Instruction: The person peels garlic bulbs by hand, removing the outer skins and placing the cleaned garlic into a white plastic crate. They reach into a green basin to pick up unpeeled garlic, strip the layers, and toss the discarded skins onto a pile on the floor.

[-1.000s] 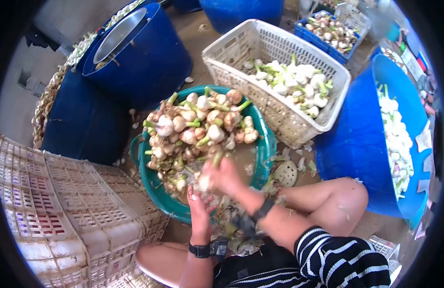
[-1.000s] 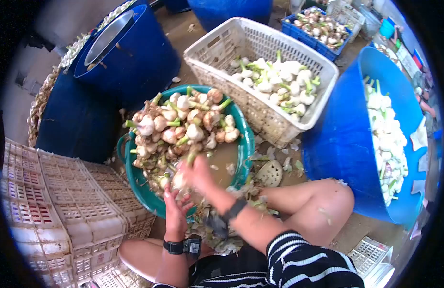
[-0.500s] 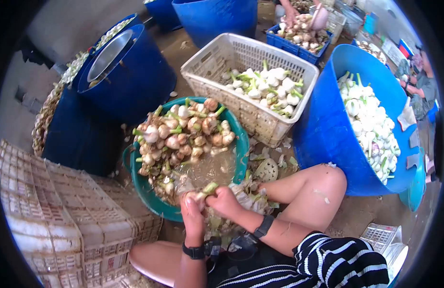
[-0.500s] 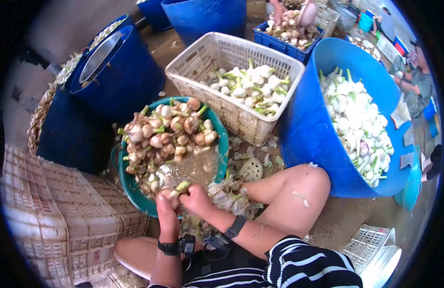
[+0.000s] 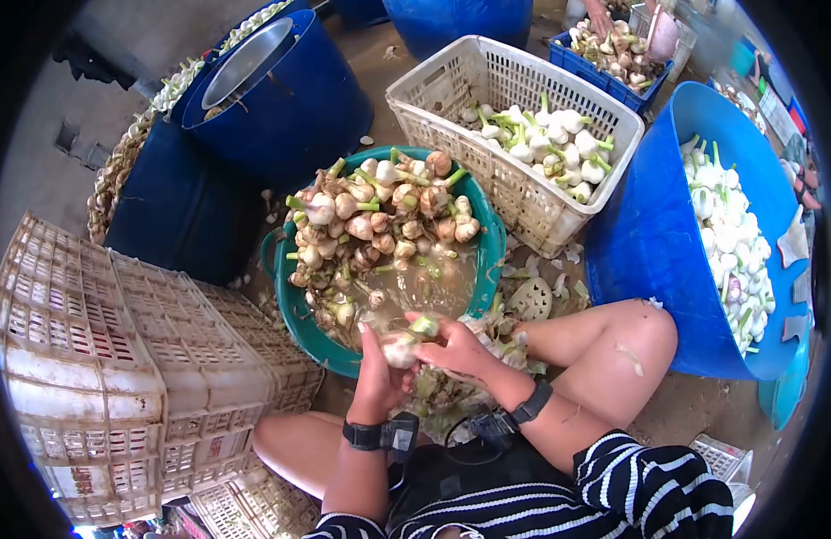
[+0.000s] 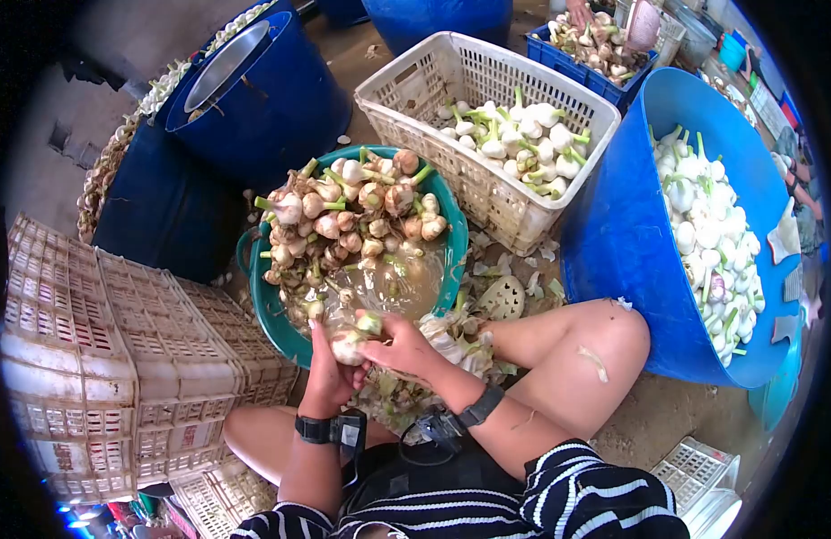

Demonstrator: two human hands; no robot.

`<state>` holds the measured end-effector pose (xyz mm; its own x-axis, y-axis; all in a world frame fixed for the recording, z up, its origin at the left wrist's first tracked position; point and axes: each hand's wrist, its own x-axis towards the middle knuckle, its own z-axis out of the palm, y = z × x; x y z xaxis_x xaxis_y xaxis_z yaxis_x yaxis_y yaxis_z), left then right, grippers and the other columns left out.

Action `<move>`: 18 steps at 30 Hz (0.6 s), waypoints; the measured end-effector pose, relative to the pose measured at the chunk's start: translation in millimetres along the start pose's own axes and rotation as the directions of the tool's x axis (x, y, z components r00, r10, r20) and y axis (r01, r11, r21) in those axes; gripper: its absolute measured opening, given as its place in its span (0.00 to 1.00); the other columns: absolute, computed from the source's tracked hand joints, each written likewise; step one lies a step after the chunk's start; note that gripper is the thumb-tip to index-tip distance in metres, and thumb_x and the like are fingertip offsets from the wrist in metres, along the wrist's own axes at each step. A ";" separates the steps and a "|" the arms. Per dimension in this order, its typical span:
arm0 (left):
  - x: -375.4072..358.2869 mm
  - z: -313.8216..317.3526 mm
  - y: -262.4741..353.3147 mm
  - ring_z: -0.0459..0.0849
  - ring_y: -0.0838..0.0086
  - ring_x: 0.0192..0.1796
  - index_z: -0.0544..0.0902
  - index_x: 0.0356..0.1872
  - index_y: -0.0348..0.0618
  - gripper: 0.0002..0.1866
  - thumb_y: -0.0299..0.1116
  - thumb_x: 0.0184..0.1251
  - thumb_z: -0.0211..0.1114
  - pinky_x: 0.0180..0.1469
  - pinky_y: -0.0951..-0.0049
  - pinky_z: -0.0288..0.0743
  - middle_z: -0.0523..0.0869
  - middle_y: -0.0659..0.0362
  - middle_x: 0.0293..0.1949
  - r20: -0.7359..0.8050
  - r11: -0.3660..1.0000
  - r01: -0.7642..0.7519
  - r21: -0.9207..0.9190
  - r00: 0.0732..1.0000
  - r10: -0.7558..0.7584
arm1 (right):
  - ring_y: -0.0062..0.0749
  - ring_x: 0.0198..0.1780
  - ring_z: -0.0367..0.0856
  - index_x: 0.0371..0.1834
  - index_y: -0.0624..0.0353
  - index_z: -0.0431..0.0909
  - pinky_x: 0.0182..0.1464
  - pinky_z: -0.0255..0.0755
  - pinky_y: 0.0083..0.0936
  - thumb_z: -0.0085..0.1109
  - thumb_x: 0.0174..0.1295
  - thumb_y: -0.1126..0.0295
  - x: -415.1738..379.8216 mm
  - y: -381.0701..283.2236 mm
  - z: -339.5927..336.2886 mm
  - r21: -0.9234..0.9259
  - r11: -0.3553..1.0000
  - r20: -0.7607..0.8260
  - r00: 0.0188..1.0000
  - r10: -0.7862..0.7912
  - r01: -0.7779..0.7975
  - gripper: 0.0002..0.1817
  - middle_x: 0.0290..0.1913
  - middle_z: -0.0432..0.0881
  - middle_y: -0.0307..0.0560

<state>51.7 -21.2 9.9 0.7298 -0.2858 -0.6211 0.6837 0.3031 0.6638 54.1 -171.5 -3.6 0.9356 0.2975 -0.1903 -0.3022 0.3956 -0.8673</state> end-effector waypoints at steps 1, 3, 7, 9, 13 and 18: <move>1.0 2.9 -2.6 0.70 0.78 0.17 0.76 0.36 0.46 0.35 0.66 0.64 0.29 0.18 0.79 0.63 0.77 0.62 0.20 -0.005 1.000 0.007 0.001 1.000 -0.007 | 0.19 0.32 0.77 0.40 0.66 0.76 0.35 0.73 0.19 0.56 0.60 0.73 -2.6 0.3 2.7 -0.009 1.000 -0.004 1.000 -0.027 0.027 0.09 0.33 0.81 0.42; 6.9 16.9 -10.9 0.75 0.79 0.26 0.74 0.44 0.47 0.36 0.66 0.64 0.27 0.23 0.81 0.68 0.79 0.63 0.28 -0.228 0.980 -0.195 0.049 0.953 0.201 | 0.18 0.36 0.76 0.39 0.66 0.76 0.35 0.71 0.18 0.57 0.61 0.68 5.4 20.0 -2.4 -0.178 0.970 -0.060 0.982 -0.177 0.164 0.11 0.35 0.80 0.41; 17.1 36.1 -45.4 0.74 0.72 0.41 0.60 0.57 0.44 0.24 0.50 0.69 0.46 0.33 0.74 0.75 0.68 0.53 0.51 -0.086 0.463 -0.678 0.571 0.511 0.855 | 0.16 0.28 0.73 0.35 0.66 0.76 0.27 0.67 0.18 0.58 0.61 0.66 14.5 25.9 -2.1 0.269 0.955 -0.246 0.968 -0.054 0.121 0.11 0.29 0.79 0.41; 13.3 32.0 -42.1 0.75 0.73 0.39 0.62 0.56 0.42 0.24 0.49 0.69 0.45 0.31 0.76 0.74 0.69 0.54 0.48 -0.220 0.615 -0.591 0.522 0.604 0.766 | 0.15 0.24 0.72 0.33 0.66 0.77 0.23 0.64 0.17 0.57 0.61 0.68 8.3 28.9 -3.3 -0.390 0.914 -0.237 0.971 0.018 -0.112 0.10 0.24 0.78 0.39; 12.4 -22.9 -22.6 0.73 0.77 0.16 0.73 0.48 0.44 0.30 0.59 0.66 0.36 0.14 0.81 0.64 0.78 0.56 0.26 0.359 0.918 0.069 -0.391 0.929 0.083 | 0.14 0.22 0.70 0.35 0.62 0.79 0.22 0.62 0.16 0.56 0.61 0.72 -3.4 -8.4 -13.8 -0.234 0.972 0.175 0.981 0.080 -0.038 0.06 0.22 0.76 0.34; 1.6 -16.8 -2.2 0.77 0.73 0.21 0.69 0.55 0.42 0.43 0.71 0.59 0.28 0.17 0.79 0.69 0.82 0.51 0.36 0.381 0.992 0.122 -0.032 0.919 -0.101 | 0.14 0.29 0.74 0.43 0.63 0.77 0.27 0.69 0.13 0.55 0.61 0.69 -10.1 6.0 -26.7 0.046 0.985 0.283 0.948 0.149 -0.169 0.10 0.33 0.79 0.36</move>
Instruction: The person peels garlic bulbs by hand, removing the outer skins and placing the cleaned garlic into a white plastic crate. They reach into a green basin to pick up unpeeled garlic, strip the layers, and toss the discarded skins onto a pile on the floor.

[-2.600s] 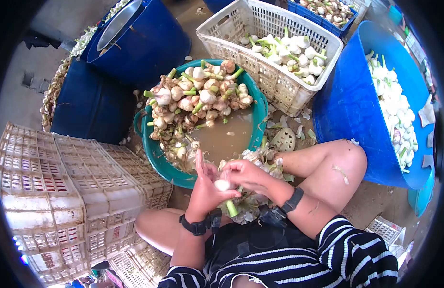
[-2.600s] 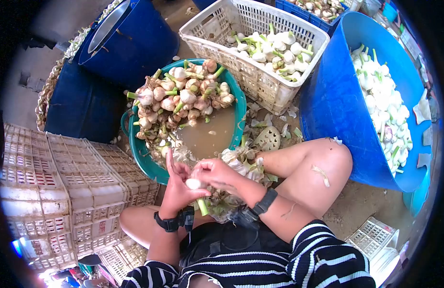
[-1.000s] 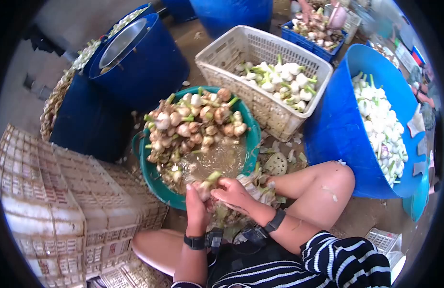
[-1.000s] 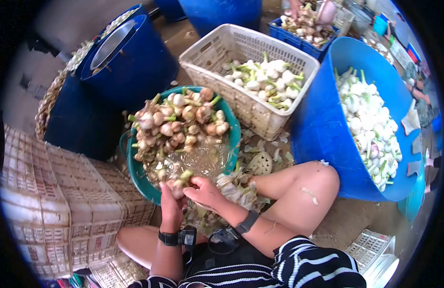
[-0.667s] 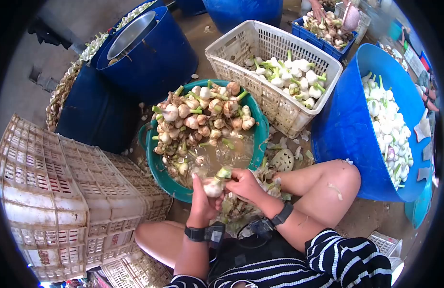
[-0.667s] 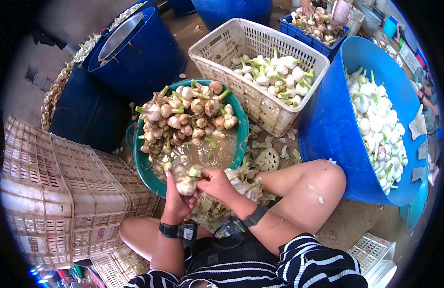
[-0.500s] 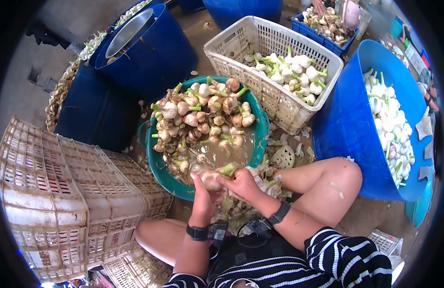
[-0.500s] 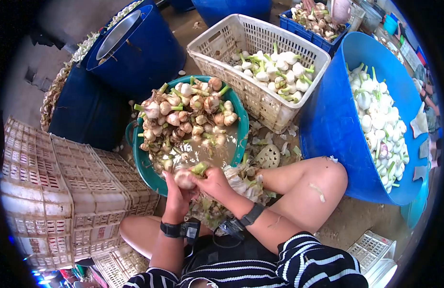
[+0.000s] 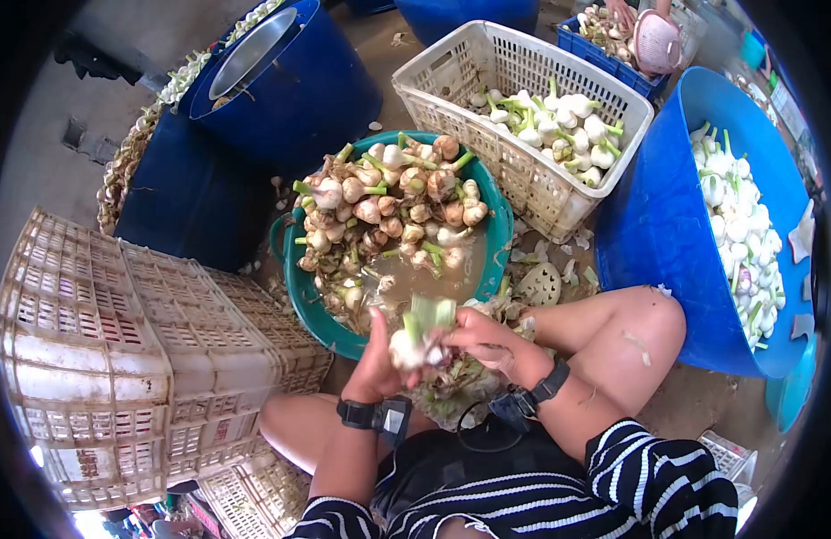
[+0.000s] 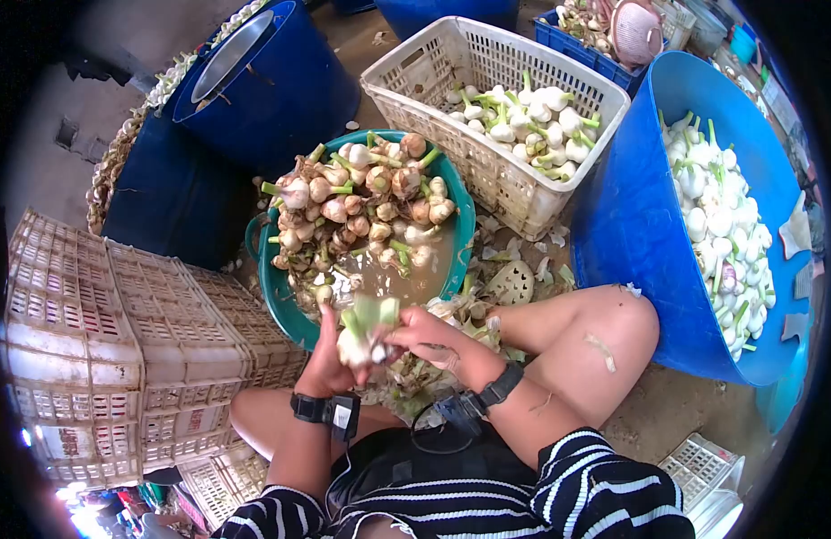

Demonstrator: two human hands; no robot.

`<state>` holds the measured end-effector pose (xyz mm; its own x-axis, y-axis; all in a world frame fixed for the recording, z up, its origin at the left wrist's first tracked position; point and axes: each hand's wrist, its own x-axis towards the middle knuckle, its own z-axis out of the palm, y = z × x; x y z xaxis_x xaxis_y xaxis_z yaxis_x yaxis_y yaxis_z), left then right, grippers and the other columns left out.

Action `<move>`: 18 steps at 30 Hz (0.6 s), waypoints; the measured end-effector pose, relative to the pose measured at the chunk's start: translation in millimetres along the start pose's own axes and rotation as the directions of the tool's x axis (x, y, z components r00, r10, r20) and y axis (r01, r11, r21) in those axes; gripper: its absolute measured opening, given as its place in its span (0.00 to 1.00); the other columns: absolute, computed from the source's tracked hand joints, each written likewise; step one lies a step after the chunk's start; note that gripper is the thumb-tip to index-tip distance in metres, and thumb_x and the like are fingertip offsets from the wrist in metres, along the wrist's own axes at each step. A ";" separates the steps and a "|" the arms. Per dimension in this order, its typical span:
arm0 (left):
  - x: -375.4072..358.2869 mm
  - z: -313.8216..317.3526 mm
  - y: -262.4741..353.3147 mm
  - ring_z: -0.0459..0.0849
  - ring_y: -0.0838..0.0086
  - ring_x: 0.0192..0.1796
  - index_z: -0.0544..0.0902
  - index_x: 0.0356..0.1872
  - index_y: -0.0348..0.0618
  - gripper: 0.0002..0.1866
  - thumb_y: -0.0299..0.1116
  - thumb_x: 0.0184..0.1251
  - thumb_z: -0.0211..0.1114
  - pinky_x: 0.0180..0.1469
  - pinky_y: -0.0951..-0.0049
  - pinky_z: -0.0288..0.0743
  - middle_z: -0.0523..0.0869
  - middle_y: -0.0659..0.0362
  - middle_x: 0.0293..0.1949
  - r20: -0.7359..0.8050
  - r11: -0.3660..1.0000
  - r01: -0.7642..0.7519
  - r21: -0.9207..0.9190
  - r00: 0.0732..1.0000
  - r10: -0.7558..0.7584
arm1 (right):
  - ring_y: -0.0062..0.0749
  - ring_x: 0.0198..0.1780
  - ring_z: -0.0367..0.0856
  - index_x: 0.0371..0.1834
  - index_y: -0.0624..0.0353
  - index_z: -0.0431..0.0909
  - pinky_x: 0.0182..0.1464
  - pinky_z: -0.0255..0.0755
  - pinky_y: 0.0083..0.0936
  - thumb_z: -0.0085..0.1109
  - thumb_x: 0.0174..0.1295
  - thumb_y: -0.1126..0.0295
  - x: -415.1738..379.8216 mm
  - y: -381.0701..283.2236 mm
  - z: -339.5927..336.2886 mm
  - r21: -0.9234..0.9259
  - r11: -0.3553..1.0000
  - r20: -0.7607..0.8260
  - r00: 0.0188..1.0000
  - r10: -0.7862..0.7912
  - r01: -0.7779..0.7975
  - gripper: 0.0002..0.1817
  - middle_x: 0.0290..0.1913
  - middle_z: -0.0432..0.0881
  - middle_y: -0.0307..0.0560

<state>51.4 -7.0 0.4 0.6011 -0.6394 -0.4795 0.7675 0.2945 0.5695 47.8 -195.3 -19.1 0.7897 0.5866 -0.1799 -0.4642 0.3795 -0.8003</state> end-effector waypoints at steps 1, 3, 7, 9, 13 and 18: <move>1.4 2.6 4.1 0.79 0.73 0.25 0.67 0.57 0.43 0.44 0.72 0.58 0.27 0.19 0.79 0.71 0.81 0.52 0.38 -0.230 0.976 -0.029 0.215 0.970 0.079 | 0.16 0.31 0.76 0.45 0.62 0.76 0.28 0.70 0.14 0.54 0.61 0.71 -1.4 0.1 0.0 0.086 0.995 -0.116 0.992 0.051 -0.041 0.11 0.34 0.79 0.37; 1.9 19.3 -2.0 0.80 0.75 0.33 0.63 0.59 0.43 0.39 0.68 0.62 0.34 0.28 0.79 0.74 0.80 0.56 0.42 -0.422 0.955 -0.101 0.279 0.880 0.217 | 0.17 0.32 0.77 0.47 0.60 0.74 0.30 0.71 0.14 0.54 0.61 0.72 0.6 -0.1 0.0 0.171 0.983 -0.225 0.969 0.103 -0.065 0.11 0.35 0.79 0.38; -5.0 23.1 -18.0 0.78 0.76 0.44 0.64 0.57 0.37 0.29 0.48 0.64 0.58 0.49 0.77 0.71 0.78 0.60 0.41 -0.338 0.844 -0.416 0.339 0.783 0.522 | 0.18 0.30 0.77 0.42 0.63 0.76 0.28 0.69 0.16 0.56 0.60 0.69 5.2 3.3 9.0 -0.008 0.985 -0.202 0.965 0.167 -0.172 0.10 0.31 0.79 0.37; -2.5 9.1 -15.5 0.78 0.76 0.45 0.67 0.54 0.38 0.27 0.48 0.63 0.59 0.48 0.75 0.72 0.78 0.61 0.42 -0.278 0.892 -0.290 0.347 0.876 0.393 | 0.14 0.21 0.67 0.35 0.61 0.77 0.22 0.62 0.16 0.55 0.60 0.68 5.1 1.3 11.6 -0.025 0.993 -0.150 0.983 0.107 -0.112 0.08 0.23 0.74 0.34; -12.3 12.4 -17.9 0.78 0.77 0.44 0.69 0.46 0.40 0.28 0.48 0.52 0.69 0.45 0.76 0.74 0.77 0.62 0.43 0.055 0.916 -0.391 0.089 0.920 0.387 | 0.13 0.22 0.66 0.30 0.62 0.77 0.22 0.59 0.16 0.55 0.59 0.69 18.6 -3.1 -10.6 -0.185 0.983 -0.447 0.891 -0.081 -0.004 0.07 0.21 0.73 0.32; 5.3 29.0 -23.1 0.75 0.76 0.42 0.69 0.36 0.42 0.17 0.44 0.62 0.60 0.44 0.75 0.72 0.73 0.56 0.46 -0.181 0.766 -0.563 0.310 0.756 0.630 | 0.21 0.31 0.78 0.37 0.60 0.77 0.31 0.74 0.23 0.47 0.63 0.64 21.5 -14.2 -2.2 0.131 0.972 -0.400 0.908 -0.128 0.195 0.13 0.31 0.80 0.41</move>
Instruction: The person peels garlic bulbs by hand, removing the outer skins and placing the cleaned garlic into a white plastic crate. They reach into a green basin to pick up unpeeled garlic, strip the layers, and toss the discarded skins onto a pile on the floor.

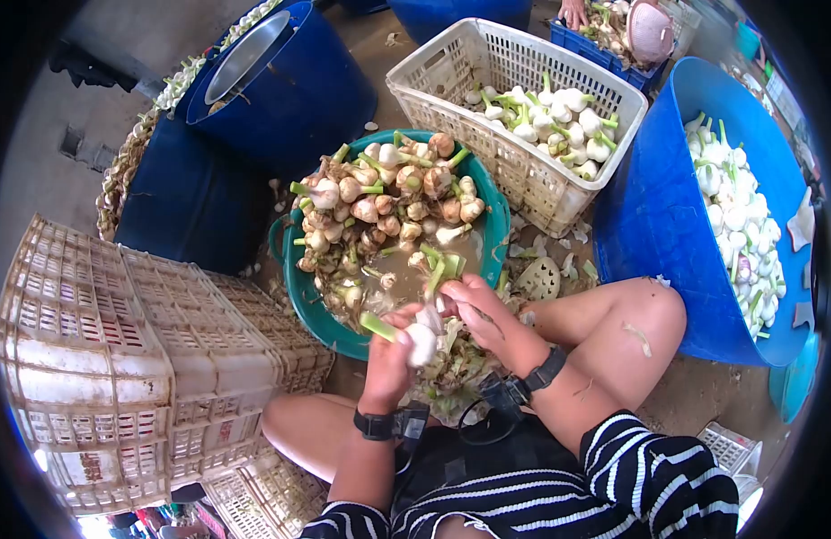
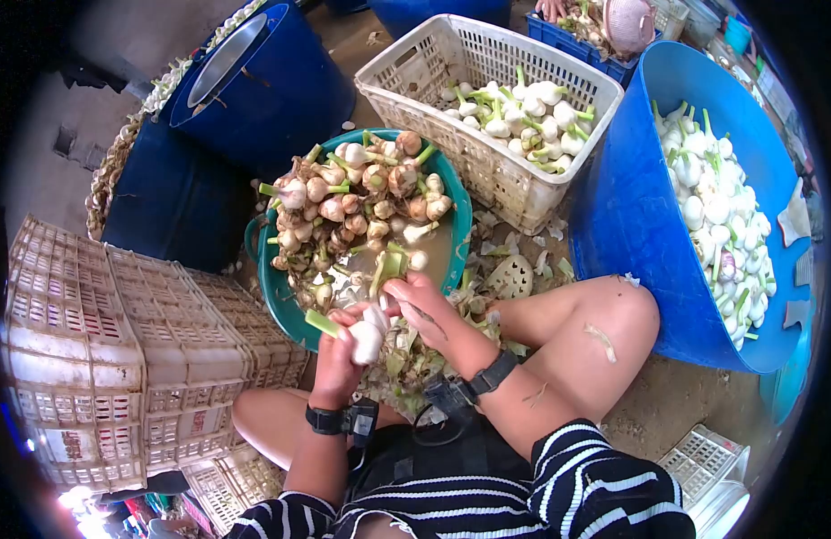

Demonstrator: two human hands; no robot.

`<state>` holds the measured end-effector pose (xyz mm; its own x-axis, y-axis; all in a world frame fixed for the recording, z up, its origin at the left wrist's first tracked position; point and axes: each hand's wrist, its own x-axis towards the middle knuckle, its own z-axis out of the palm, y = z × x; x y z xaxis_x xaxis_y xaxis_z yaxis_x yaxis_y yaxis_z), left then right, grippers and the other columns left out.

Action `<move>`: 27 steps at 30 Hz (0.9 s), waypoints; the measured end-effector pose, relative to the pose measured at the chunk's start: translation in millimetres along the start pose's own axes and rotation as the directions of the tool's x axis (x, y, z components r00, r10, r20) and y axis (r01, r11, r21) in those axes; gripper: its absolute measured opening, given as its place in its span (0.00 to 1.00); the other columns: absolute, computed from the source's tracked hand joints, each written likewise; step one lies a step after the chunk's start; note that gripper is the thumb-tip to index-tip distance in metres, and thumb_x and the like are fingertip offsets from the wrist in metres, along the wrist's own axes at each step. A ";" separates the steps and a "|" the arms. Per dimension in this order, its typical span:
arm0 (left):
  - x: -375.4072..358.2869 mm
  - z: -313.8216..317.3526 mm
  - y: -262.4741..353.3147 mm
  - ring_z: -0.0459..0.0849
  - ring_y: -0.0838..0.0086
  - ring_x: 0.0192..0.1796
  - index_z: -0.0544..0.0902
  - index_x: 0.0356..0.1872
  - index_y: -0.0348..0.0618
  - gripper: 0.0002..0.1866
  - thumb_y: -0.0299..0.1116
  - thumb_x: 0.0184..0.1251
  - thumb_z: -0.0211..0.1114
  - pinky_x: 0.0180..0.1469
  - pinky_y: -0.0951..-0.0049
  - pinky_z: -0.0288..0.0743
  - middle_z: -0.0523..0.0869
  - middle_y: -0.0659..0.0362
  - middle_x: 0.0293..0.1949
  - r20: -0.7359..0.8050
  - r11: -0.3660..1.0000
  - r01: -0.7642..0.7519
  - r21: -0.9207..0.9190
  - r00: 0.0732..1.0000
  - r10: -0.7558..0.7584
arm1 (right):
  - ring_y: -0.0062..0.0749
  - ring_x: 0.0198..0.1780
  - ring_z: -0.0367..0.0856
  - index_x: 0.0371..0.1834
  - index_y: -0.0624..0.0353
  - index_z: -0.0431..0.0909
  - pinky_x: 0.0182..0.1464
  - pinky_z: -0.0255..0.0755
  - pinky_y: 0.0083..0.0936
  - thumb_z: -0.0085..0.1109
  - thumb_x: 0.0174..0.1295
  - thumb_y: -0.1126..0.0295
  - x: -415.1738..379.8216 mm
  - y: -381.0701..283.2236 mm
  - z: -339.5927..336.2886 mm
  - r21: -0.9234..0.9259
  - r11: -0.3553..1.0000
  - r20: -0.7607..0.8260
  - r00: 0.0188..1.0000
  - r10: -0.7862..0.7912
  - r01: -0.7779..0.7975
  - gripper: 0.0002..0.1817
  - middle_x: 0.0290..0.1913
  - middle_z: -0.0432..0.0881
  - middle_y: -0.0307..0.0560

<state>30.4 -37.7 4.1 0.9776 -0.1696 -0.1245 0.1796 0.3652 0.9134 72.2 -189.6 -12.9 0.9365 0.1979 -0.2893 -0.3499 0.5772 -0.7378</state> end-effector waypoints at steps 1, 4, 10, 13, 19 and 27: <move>1.7 -1.7 -1.2 0.75 0.76 0.42 0.69 0.36 0.42 0.17 0.44 0.62 0.60 0.44 0.75 0.72 0.73 0.56 0.46 0.004 1.000 -0.001 0.000 1.000 0.001 | 0.21 0.31 0.78 0.37 0.60 0.77 0.31 0.74 0.23 0.47 0.63 0.64 -1.0 -1.4 1.1 0.000 1.000 -0.001 1.000 -0.004 0.004 0.13 0.31 0.80 0.41; -0.8 -4.6 -0.3 0.75 0.75 0.39 0.70 0.26 0.41 0.22 0.49 0.71 0.43 0.41 0.76 0.72 0.74 0.58 0.42 -0.262 0.999 0.015 -0.041 0.965 -0.025 | 0.23 0.26 0.77 0.33 0.61 0.78 0.27 0.71 0.22 0.47 0.60 0.66 -3.7 -0.7 4.3 0.080 0.987 -0.105 0.983 0.149 -0.141 0.12 0.27 0.79 0.41; 8.0 -5.7 39.0 0.75 0.68 0.44 0.72 0.46 0.50 0.26 0.61 0.63 0.45 0.48 0.71 0.70 0.77 0.57 0.43 -0.218 0.886 -0.027 -0.462 0.972 -0.084 | 0.18 0.22 0.70 0.25 0.63 0.77 0.22 0.62 0.22 0.52 0.54 0.66 -42.4 14.7 -20.5 -0.850 0.524 0.181 0.901 0.394 -0.058 0.11 0.19 0.74 0.38; 17.5 -40.6 37.3 0.74 0.63 0.53 0.67 0.55 0.49 0.27 0.57 0.66 0.44 0.56 0.65 0.68 0.75 0.53 0.52 -0.302 0.893 -0.095 -0.439 0.952 -0.047 | 0.17 0.22 0.67 0.27 0.64 0.77 0.25 0.64 0.23 0.54 0.52 0.69 -73.7 -30.2 -34.5 -0.449 0.886 0.309 0.909 0.279 -0.119 0.09 0.18 0.71 0.41; 9.7 -25.1 21.9 0.66 0.62 0.62 0.72 0.30 0.44 0.03 0.24 0.56 0.51 0.65 0.59 0.56 0.63 0.46 0.64 -0.219 0.958 -0.113 -0.262 0.974 0.055 | 0.37 0.26 0.79 0.30 0.63 0.77 0.29 0.71 0.30 0.55 0.55 0.66 -61.3 -32.0 -63.7 -0.802 -0.588 0.095 0.995 0.044 0.103 0.10 0.26 0.79 0.53; 1.7 2.8 41.2 0.58 0.51 0.67 0.71 0.16 0.40 0.05 0.29 0.43 0.54 0.68 0.54 0.46 0.68 0.41 0.59 0.229 0.627 -0.509 0.590 0.850 0.474 | 0.44 0.29 0.78 0.25 0.61 0.74 0.31 0.72 0.35 0.54 0.55 0.67 -42.3 -27.1 33.9 -0.785 0.146 0.478 0.737 -0.478 0.603 0.08 0.23 0.75 0.49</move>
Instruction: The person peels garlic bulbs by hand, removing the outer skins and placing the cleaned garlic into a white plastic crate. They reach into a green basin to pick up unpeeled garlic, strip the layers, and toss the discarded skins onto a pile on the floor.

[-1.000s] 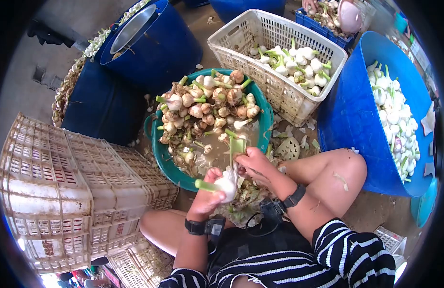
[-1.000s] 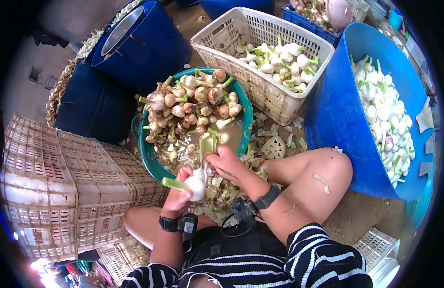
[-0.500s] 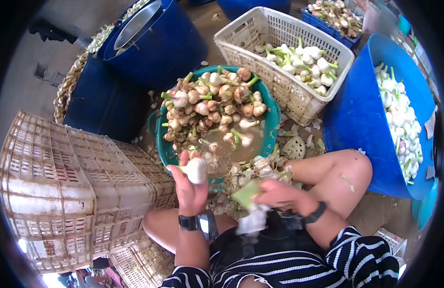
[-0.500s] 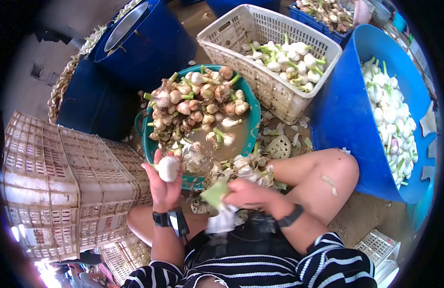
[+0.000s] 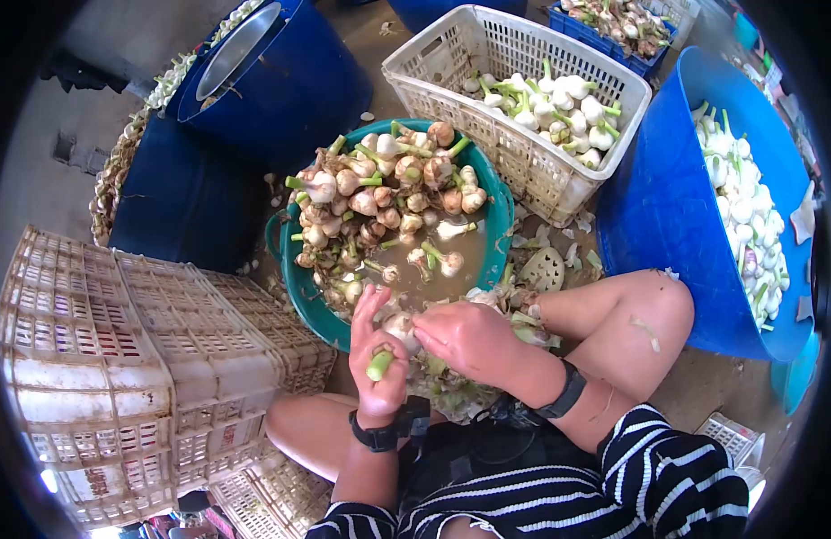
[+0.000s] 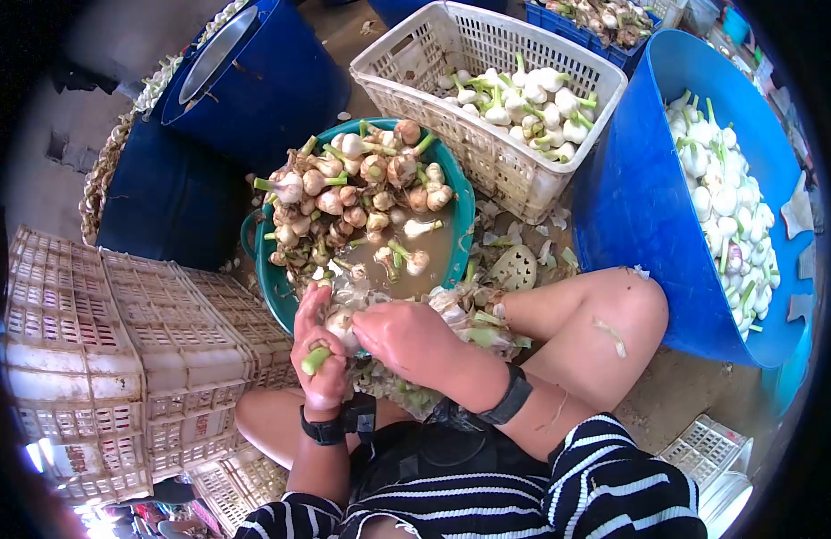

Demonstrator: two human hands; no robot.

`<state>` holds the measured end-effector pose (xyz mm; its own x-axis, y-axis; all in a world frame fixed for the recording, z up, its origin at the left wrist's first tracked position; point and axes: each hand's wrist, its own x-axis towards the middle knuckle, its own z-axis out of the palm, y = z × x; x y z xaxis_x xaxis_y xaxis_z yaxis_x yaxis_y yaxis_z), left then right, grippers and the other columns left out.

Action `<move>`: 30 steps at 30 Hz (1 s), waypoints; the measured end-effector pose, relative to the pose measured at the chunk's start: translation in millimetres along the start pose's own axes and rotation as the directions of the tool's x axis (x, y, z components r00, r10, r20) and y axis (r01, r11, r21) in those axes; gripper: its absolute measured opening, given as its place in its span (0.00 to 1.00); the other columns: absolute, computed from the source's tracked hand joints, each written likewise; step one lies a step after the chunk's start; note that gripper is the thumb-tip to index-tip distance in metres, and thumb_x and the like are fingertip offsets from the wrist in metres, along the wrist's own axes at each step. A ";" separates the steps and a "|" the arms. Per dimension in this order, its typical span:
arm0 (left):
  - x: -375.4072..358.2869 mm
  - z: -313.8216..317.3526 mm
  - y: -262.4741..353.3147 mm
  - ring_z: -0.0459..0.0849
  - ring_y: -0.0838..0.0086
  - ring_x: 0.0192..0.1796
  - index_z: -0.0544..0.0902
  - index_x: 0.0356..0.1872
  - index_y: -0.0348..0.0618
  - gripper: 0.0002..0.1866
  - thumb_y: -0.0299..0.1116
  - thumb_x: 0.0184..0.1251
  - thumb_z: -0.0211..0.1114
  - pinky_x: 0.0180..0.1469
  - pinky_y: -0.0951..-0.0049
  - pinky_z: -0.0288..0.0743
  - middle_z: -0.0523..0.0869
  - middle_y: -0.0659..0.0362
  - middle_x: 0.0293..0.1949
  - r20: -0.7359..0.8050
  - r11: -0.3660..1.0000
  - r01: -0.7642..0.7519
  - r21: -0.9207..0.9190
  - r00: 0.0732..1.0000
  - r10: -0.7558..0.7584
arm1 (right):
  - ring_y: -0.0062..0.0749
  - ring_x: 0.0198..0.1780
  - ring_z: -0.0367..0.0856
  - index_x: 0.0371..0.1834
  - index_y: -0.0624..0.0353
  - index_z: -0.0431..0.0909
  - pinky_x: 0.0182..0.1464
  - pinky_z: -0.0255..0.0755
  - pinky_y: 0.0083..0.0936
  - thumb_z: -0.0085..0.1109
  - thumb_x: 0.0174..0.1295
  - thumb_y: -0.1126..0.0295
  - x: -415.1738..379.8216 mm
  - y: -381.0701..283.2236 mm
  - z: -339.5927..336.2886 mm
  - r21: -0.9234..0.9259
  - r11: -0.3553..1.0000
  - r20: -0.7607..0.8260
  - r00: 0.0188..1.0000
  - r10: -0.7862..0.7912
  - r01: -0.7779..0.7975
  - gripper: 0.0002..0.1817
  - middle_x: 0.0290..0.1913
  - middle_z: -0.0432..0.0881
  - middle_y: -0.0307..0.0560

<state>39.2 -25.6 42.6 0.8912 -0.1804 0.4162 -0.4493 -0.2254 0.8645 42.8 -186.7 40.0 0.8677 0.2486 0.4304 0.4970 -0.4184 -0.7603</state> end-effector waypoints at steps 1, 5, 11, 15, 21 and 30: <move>2.4 -2.3 2.5 0.58 0.49 0.67 0.72 0.16 0.40 0.06 0.30 0.44 0.54 0.67 0.54 0.47 0.70 0.42 0.58 0.027 1.000 -0.002 0.024 1.000 0.001 | 0.43 0.29 0.77 0.24 0.60 0.73 0.31 0.72 0.34 0.54 0.54 0.68 -0.6 -1.1 -3.6 -0.055 0.998 0.112 0.994 -0.013 0.019 0.07 0.23 0.75 0.48; 10.4 -9.5 8.1 0.58 0.46 0.67 0.72 0.17 0.40 0.04 0.28 0.43 0.56 0.66 0.52 0.49 0.72 0.44 0.57 0.320 0.998 0.014 0.061 0.947 -0.033 | 0.40 0.27 0.77 0.23 0.57 0.73 0.29 0.72 0.33 0.55 0.52 0.69 -7.7 -0.3 -12.1 -0.212 0.971 0.252 0.966 -0.051 0.106 0.05 0.21 0.75 0.44; 14.0 2.6 16.4 0.57 0.47 0.68 0.72 0.17 0.40 0.03 0.26 0.40 0.56 0.66 0.52 0.48 0.71 0.45 0.58 0.399 0.996 0.017 0.093 0.916 -0.053 | 0.42 0.25 0.77 0.23 0.59 0.75 0.28 0.72 0.35 0.55 0.51 0.68 -12.7 -3.6 -15.9 -0.178 0.984 0.189 0.981 0.043 -0.009 0.06 0.21 0.75 0.47; 1.4 6.6 -8.8 0.55 0.53 0.69 0.70 0.14 0.43 0.06 0.30 0.39 0.58 0.69 0.55 0.41 0.68 0.45 0.61 0.289 0.820 0.321 -0.473 0.936 -0.200 | 0.48 0.25 0.77 0.22 0.63 0.76 0.28 0.71 0.36 0.52 0.48 0.70 -14.8 37.1 -11.2 0.127 0.908 0.281 0.893 0.352 -0.398 0.07 0.20 0.77 0.52; 1.4 5.1 -8.5 0.60 0.58 0.67 0.70 0.20 0.45 0.07 0.35 0.44 0.57 0.69 0.60 0.46 0.68 0.44 0.60 0.027 0.482 0.353 -0.802 0.828 -0.561 | 0.47 0.28 0.78 0.26 0.61 0.77 0.29 0.71 0.37 0.55 0.50 0.68 -59.1 36.5 -19.8 -0.248 0.968 0.494 0.855 0.157 -0.035 0.07 0.25 0.77 0.52; -3.1 9.4 0.1 0.57 0.51 0.68 0.69 0.17 0.41 0.06 0.31 0.42 0.55 0.68 0.54 0.43 0.74 0.46 0.55 0.090 0.978 0.174 -0.114 0.982 -0.165 | 0.44 0.27 0.77 0.25 0.59 0.76 0.28 0.71 0.35 0.55 0.53 0.68 -10.4 -5.8 -10.8 -0.174 0.981 0.176 0.978 0.112 -0.081 0.07 0.23 0.76 0.49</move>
<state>35.8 -34.0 38.8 0.9438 -0.2259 0.2411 -0.2770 -0.1430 0.9502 31.0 -196.3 45.2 0.9026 0.3505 0.2500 0.4192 -0.5827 -0.6962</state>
